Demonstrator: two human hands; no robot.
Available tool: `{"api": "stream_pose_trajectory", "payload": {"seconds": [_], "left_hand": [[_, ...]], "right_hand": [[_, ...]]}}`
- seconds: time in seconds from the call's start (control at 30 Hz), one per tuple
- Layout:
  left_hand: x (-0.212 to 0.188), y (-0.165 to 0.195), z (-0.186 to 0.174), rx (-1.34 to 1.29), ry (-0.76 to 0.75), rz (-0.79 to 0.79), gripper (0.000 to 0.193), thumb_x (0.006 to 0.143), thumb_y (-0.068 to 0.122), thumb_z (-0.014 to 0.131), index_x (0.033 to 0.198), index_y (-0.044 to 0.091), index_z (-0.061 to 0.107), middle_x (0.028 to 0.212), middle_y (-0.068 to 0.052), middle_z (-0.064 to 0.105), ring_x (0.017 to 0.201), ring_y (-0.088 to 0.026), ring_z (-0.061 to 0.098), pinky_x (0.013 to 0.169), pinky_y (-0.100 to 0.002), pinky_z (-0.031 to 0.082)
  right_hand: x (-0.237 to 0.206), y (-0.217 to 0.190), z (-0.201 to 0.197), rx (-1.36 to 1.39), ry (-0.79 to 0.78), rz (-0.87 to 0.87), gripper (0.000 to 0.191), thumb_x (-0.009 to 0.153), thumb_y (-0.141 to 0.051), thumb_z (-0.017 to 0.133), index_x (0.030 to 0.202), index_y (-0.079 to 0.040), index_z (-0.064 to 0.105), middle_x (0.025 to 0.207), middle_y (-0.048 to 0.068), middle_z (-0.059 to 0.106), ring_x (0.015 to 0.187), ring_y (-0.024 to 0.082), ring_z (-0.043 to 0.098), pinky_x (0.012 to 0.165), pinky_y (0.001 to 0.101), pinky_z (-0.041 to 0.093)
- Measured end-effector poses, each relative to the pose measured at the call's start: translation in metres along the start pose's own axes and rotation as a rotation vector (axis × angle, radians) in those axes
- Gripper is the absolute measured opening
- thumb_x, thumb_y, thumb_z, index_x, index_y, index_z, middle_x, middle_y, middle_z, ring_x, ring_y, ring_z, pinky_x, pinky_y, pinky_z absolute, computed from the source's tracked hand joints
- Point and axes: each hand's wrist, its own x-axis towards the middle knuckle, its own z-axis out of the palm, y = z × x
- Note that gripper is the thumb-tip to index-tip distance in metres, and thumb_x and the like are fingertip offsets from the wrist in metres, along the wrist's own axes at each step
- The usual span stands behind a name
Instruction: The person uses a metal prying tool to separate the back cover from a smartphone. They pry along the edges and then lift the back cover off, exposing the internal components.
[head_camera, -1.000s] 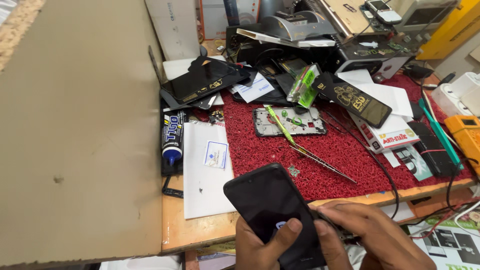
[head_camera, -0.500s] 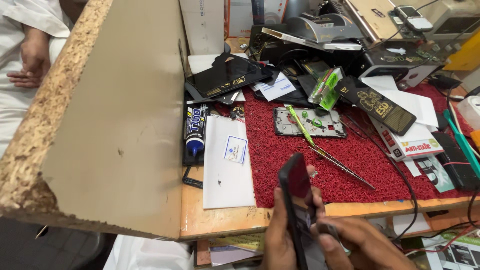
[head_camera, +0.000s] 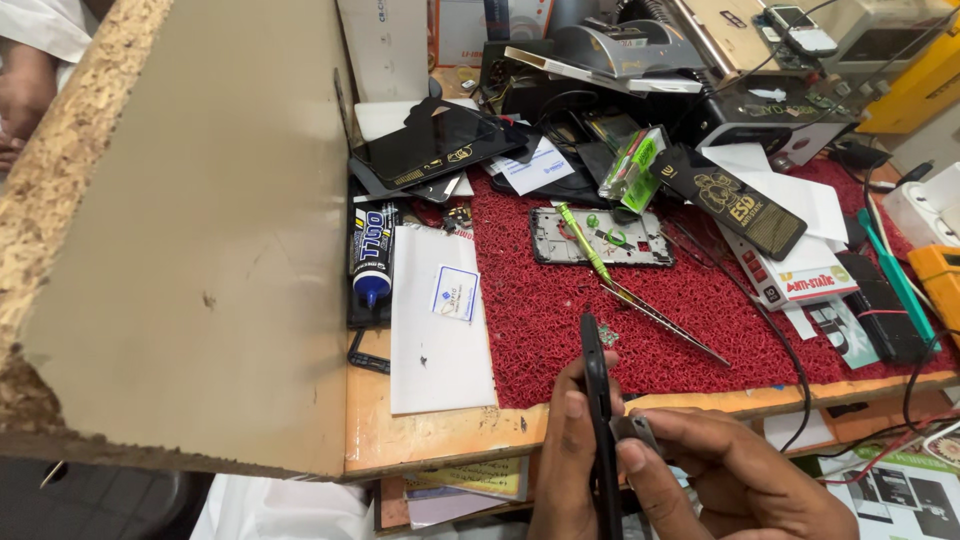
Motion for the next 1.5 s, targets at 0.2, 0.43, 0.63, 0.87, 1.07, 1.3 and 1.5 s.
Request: {"api": "stream_pose_trajectory", "payload": {"seconds": [0.2, 0.43, 0.63, 0.87, 1.07, 1.3, 1.5], "left_hand": [[-0.002, -0.004, -0.002, 0.076, 0.063, 0.006, 0.086, 0.091, 0.067, 0.051, 0.147, 0.003, 0.045, 0.098, -0.002, 0.050, 0.088, -0.011, 0.054, 0.081, -0.026, 0.046], [-0.002, -0.006, -0.006, 0.159, 0.042, 0.136, 0.087, 0.093, 0.065, 0.052, 0.148, -0.002, 0.043, 0.098, -0.004, 0.056, 0.087, -0.012, 0.054, 0.078, -0.027, 0.045], [-0.005, 0.000, -0.007, 0.234, 0.051, 0.057, 0.088, 0.092, 0.067, 0.048, 0.153, 0.004, 0.041, 0.095, -0.005, 0.055, 0.087, -0.014, 0.057, 0.079, -0.030, 0.048], [-0.006, 0.004, -0.006, 0.231, 0.035, 0.063, 0.089, 0.093, 0.068, 0.046, 0.154, 0.002, 0.042, 0.104, -0.005, 0.056, 0.099, -0.015, 0.059, 0.089, -0.031, 0.047], [-0.007, -0.001, -0.005, 0.186, 0.029, 0.033, 0.089, 0.092, 0.069, 0.047, 0.152, 0.003, 0.040, 0.108, -0.006, 0.058, 0.101, -0.015, 0.059, 0.091, -0.031, 0.047], [-0.009, 0.000, -0.004, 0.146, 0.013, 0.042, 0.088, 0.095, 0.067, 0.049, 0.153, 0.001, 0.039, 0.110, -0.010, 0.057, 0.100, -0.017, 0.058, 0.089, -0.032, 0.047], [-0.009, -0.005, -0.005, 0.221, 0.034, 0.152, 0.096, 0.091, 0.069, 0.054, 0.155, -0.001, 0.037, 0.123, -0.014, 0.061, 0.110, -0.020, 0.061, 0.097, -0.034, 0.048]], "right_hand": [[-0.009, 0.019, -0.006, -0.011, 0.006, -0.041, 0.023, 0.081, 0.011, 0.073, 0.104, 0.008, 0.072, 0.103, 0.022, 0.079, 0.100, 0.025, 0.080, 0.086, 0.0364, 0.066], [0.001, 0.025, -0.012, -0.186, -0.171, -0.450, 0.027, 0.083, 0.004, 0.074, 0.109, 0.004, 0.070, 0.107, 0.018, 0.077, 0.105, 0.021, 0.077, 0.095, 0.0332, 0.059], [-0.008, 0.030, -0.016, 0.211, -0.125, -0.024, 0.017, 0.084, 0.014, 0.075, 0.101, 0.011, 0.075, 0.107, 0.027, 0.076, 0.104, 0.030, 0.079, 0.089, 0.0396, 0.065], [-0.015, 0.043, -0.024, 0.282, -0.021, 0.028, 0.013, 0.085, 0.017, 0.074, 0.097, 0.013, 0.073, 0.105, 0.030, 0.074, 0.102, 0.034, 0.081, 0.088, 0.0426, 0.062], [-0.019, 0.035, -0.018, 0.198, -0.047, 0.007, 0.017, 0.083, 0.014, 0.074, 0.099, 0.010, 0.073, 0.107, 0.026, 0.074, 0.105, 0.030, 0.080, 0.090, 0.0406, 0.066], [-0.024, 0.045, -0.022, 0.222, -0.105, 0.004, 0.019, 0.086, 0.012, 0.071, 0.104, 0.007, 0.073, 0.112, 0.026, 0.078, 0.110, 0.029, 0.078, 0.096, 0.0411, 0.063], [-0.017, 0.030, -0.015, -0.134, -0.138, -0.344, 0.024, 0.088, 0.003, 0.072, 0.112, 0.000, 0.071, 0.111, 0.018, 0.077, 0.105, 0.023, 0.078, 0.098, 0.0366, 0.059]]}}
